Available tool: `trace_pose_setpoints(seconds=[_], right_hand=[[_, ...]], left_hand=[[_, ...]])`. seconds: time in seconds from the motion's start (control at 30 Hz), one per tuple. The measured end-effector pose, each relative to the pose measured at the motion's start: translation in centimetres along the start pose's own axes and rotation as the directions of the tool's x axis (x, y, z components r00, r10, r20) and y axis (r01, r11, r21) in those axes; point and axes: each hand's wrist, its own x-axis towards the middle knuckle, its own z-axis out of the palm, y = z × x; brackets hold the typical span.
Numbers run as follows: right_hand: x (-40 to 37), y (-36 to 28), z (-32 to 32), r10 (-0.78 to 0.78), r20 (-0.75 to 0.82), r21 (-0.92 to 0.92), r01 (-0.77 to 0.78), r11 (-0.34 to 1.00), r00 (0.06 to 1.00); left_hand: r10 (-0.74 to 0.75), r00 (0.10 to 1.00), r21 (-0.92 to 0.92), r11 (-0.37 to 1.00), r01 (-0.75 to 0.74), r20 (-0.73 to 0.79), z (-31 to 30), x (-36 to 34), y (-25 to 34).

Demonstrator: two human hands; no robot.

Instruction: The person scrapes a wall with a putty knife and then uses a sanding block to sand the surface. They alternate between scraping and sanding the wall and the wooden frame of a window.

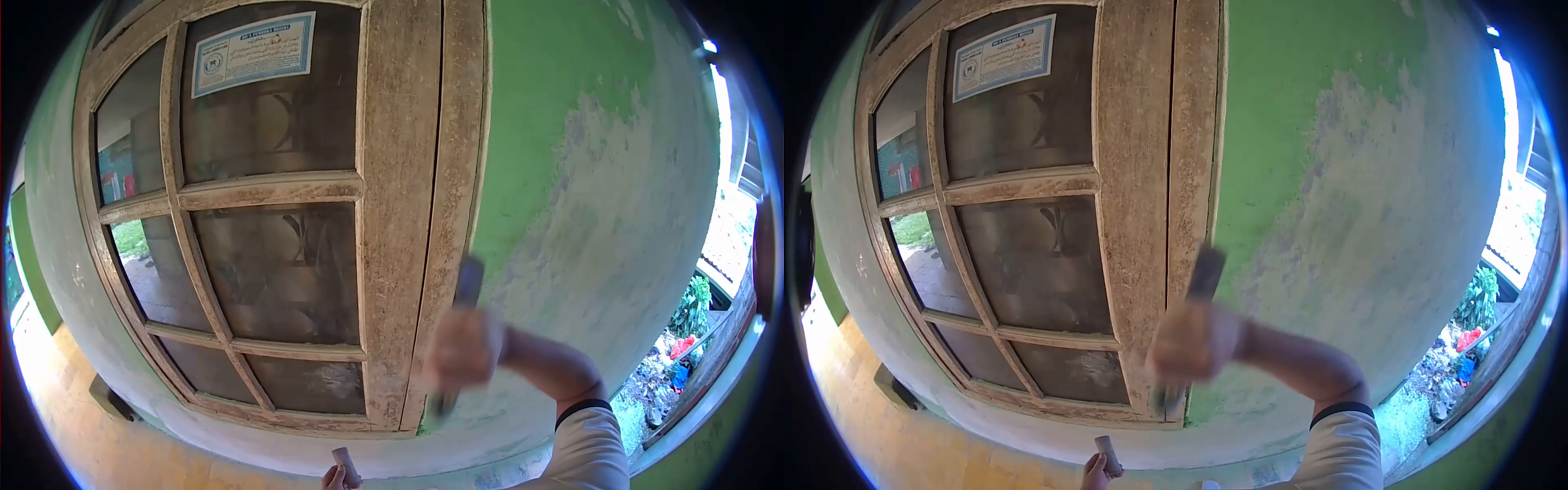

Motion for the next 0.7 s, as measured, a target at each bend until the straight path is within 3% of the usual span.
trace_pose_setpoints(seconds=[0.03, 0.17, 0.23, 0.3, 0.37, 0.43, 0.5, 0.57, 0.63, 0.7], right_hand=[[-0.8, 1.2, -0.3, 0.094, -0.051, -0.108, -0.099, 0.989, 0.994], [1.5, -1.1, -1.5, 0.120, -0.162, -0.086, -0.135, 0.987, 0.980], [2.6, -2.7, -0.9, -0.001, -0.090, 0.058, 0.006, 0.998, 0.996], [2.2, -2.6, 0.0, -0.022, -0.045, 0.063, 0.025, 0.998, 0.999], [1.0, -1.5, 0.3, -0.043, 0.001, 0.072, 0.043, 0.996, 0.999], [-0.6, 1.3, -0.6, 0.128, -0.075, -0.230, -0.142, 0.963, 0.989], [-0.1, 0.5, -0.2, 0.113, -0.105, -0.178, -0.130, 0.975, 0.988], [0.9, -1.3, 0.2, 0.102, -0.143, -0.126, -0.121, 0.985, 0.984], [2.1, -3.1, 0.2, 0.011, 0.026, -0.005, -0.011, 1.000, 1.000], [0.7, -1.8, 0.4, 0.008, 0.021, -0.012, -0.008, 1.000, 1.000]], left_hand=[[-0.007, 1.000, 0.000, 1.000, 0.007, -0.002, -0.2, -0.2, -0.1], [0.023, 0.999, 0.000, 1.000, -0.023, 0.027, -0.3, 0.1, -0.4], [0.013, 1.000, 0.026, 1.000, -0.014, 0.011, -0.3, 0.2, -0.1], [-0.048, 0.998, 0.062, 0.997, 0.051, -0.037, -0.1, 0.1, 0.2], [-0.022, 0.998, 0.044, 0.999, 0.024, -0.059, 0.0, 0.1, -0.1], [0.000, 0.997, 0.020, 1.000, 0.001, -0.075, -0.3, 0.3, -0.7], [0.021, 0.999, 0.000, 1.000, -0.021, 0.043, -0.9, 0.6, -0.8], [0.009, 1.000, 0.027, 1.000, -0.009, -0.006, -0.3, 0.1, -0.5], [-0.002, 0.999, 0.052, 0.999, 0.005, -0.054, -0.3, 0.2, -0.4], [0.010, 0.997, -0.035, 0.999, -0.007, 0.082, -1.5, 0.9, -1.2]])
